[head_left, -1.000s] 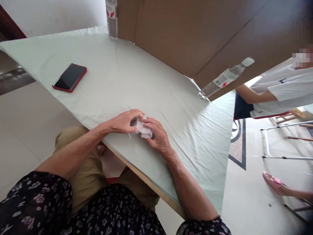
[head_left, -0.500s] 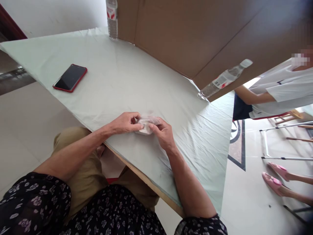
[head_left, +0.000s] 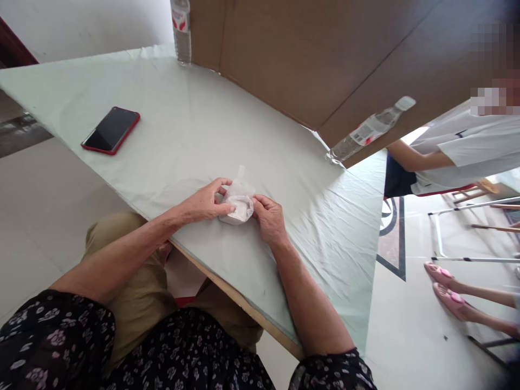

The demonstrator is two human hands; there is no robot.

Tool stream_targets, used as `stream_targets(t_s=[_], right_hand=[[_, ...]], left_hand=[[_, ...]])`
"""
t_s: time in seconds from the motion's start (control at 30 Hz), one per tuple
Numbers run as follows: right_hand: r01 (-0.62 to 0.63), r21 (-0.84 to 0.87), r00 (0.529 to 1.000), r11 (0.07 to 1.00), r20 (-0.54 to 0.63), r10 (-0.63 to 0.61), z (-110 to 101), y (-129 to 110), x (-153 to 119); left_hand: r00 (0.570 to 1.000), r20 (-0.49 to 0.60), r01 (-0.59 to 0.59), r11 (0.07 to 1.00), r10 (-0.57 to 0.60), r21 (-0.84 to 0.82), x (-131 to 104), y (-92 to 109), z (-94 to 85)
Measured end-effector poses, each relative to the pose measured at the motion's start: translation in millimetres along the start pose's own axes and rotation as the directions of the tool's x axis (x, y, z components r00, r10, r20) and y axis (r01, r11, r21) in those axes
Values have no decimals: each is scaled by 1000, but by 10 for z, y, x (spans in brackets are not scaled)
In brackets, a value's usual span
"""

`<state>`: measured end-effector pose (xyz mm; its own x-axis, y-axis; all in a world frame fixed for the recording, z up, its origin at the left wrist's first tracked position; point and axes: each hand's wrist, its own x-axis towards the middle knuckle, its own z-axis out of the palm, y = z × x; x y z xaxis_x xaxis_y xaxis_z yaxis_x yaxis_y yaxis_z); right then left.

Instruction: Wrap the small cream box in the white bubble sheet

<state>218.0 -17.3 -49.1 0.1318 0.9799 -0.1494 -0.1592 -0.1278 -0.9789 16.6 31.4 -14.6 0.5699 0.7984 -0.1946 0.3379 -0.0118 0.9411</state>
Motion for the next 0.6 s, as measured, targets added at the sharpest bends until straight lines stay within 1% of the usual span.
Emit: stream_targets(t_s=[0.13,0.3,0.37,0.43,0.53,0.6], right_hand=[[25,-9,998,1000,-59,-26,31,18,33],[37,-70,998,997,-52,-41,14,42,29],[48,-79,999,996,-3,-49,-34,44,19],[57,-73,994,996,96,-49,-101,31,2],[79,-62,962,995,267,-60,-180,-6,-35],[108,-74,944,991,322,-79,-187,-22,-60]], left_hand=[[1000,-24,16,1000,-16,-12,10,-10,8],[999,-8,32,998,-33,-49,46,-35,15],[1000,5,31,998,-30,-57,43,-19,6],[999,37,16,998,-14,-53,29,14,-12],[997,75,7,1000,-5,-25,10,56,-43],[997,73,17,1000,-16,-14,10,58,-53]])
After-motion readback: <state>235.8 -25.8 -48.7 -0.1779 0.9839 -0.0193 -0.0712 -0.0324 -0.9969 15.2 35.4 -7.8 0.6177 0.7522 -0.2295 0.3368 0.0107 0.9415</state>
